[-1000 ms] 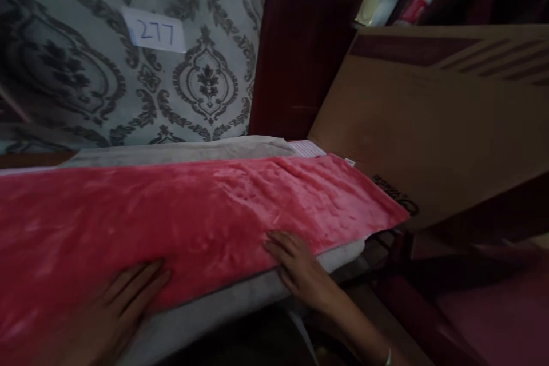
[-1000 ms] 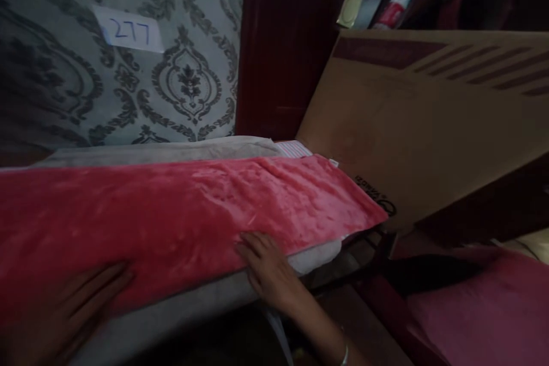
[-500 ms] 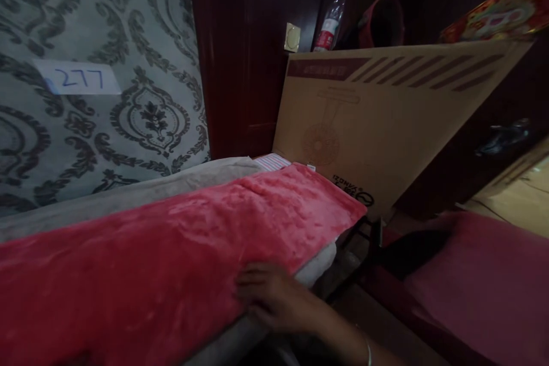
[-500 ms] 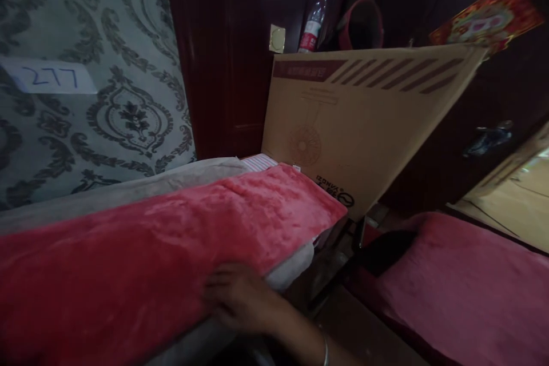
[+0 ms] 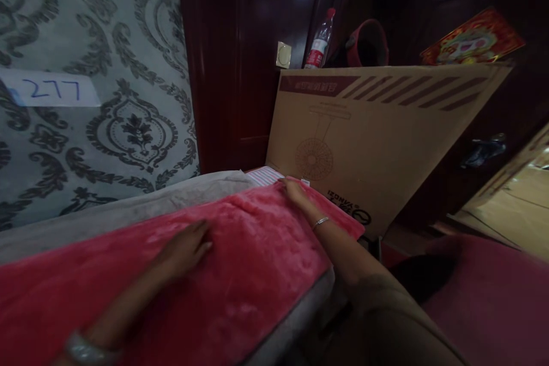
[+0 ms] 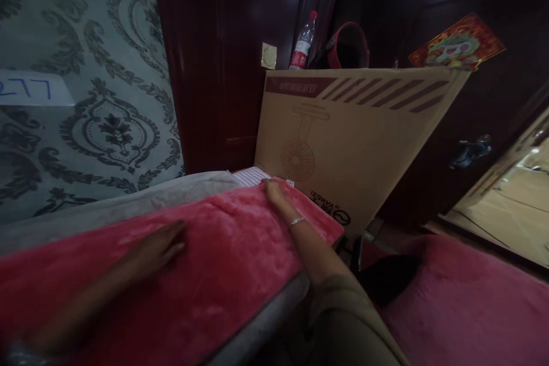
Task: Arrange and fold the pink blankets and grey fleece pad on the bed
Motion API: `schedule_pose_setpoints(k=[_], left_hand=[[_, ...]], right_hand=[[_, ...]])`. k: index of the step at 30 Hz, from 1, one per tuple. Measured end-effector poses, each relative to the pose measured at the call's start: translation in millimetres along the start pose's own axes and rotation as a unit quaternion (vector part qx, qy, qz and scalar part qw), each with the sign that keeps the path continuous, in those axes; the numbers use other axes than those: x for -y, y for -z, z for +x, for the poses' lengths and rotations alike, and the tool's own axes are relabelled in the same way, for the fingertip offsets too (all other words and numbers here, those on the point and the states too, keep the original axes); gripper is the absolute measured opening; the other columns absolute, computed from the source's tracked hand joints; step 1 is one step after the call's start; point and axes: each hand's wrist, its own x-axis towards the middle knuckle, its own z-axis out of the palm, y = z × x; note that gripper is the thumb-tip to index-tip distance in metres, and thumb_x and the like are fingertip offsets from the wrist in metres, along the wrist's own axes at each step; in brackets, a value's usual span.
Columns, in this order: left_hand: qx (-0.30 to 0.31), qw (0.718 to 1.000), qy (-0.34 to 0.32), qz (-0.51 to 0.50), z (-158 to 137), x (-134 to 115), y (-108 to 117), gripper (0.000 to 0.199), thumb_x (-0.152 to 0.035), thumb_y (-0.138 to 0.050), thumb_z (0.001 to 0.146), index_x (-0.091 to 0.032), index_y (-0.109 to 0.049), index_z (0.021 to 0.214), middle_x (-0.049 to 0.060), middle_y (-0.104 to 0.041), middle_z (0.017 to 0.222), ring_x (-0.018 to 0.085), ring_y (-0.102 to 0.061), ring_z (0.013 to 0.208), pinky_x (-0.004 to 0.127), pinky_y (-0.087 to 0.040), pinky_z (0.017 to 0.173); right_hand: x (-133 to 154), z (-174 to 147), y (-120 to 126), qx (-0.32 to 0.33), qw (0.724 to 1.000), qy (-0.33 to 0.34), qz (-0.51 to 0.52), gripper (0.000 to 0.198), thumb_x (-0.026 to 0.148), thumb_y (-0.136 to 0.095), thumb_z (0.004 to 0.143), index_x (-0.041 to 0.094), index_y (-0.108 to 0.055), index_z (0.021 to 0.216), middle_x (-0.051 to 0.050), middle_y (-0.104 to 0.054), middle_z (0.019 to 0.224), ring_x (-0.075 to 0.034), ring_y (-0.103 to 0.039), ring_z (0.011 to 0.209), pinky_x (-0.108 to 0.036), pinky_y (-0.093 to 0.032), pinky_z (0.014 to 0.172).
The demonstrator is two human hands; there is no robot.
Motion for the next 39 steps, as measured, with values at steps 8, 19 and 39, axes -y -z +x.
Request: schedule_pose_setpoints(k=[8, 19, 39], left_hand=[[0.016, 0.995, 0.0, 0.097, 2, 13, -53, 0.059, -0.041, -0.034, 0.097, -0.015, -0.052, 0.148, 0.016, -0.044, 0.156, 0.033, -0.043, 0.145, 0.061, -0.03, 0.122], [-0.048, 0.992, -0.041, 0.111, -2, 26, -64, 0.055, -0.044, -0.037, 0.098, -0.027, -0.053, 0.147, 0.009, -0.046, 0.157, 0.033, -0.044, 0.145, 0.062, -0.032, 0.119], [-0.009, 0.994, 0.016, 0.104, 2, 11, -51, 0.056, -0.042, -0.04, 0.095, -0.025, -0.055, 0.146, 0.013, -0.048, 0.155, 0.04, -0.041, 0.145, 0.069, -0.03, 0.116]], right_hand=[[-28, 50, -22, 0.084, 0.993, 0.0, -0.083, 0.071, 0.006, -0.049, 0.087, 0.019, -0.04, 0.156, -0.012, -0.043, 0.159, -0.02, -0.043, 0.144, -0.03, -0.035, 0.115], [-27, 85, -14, 0.065, 0.974, -0.041, -0.215, 0.042, 0.013, -0.041, 0.095, 0.009, -0.068, 0.126, -0.025, -0.065, 0.13, -0.03, -0.058, 0.124, -0.042, -0.038, 0.106], [-17, 63, 32, 0.143, 0.967, -0.037, -0.21, 0.039, 0.032, -0.055, 0.095, 0.013, -0.073, 0.124, -0.018, -0.071, 0.125, -0.025, -0.069, 0.112, -0.024, -0.049, 0.083]])
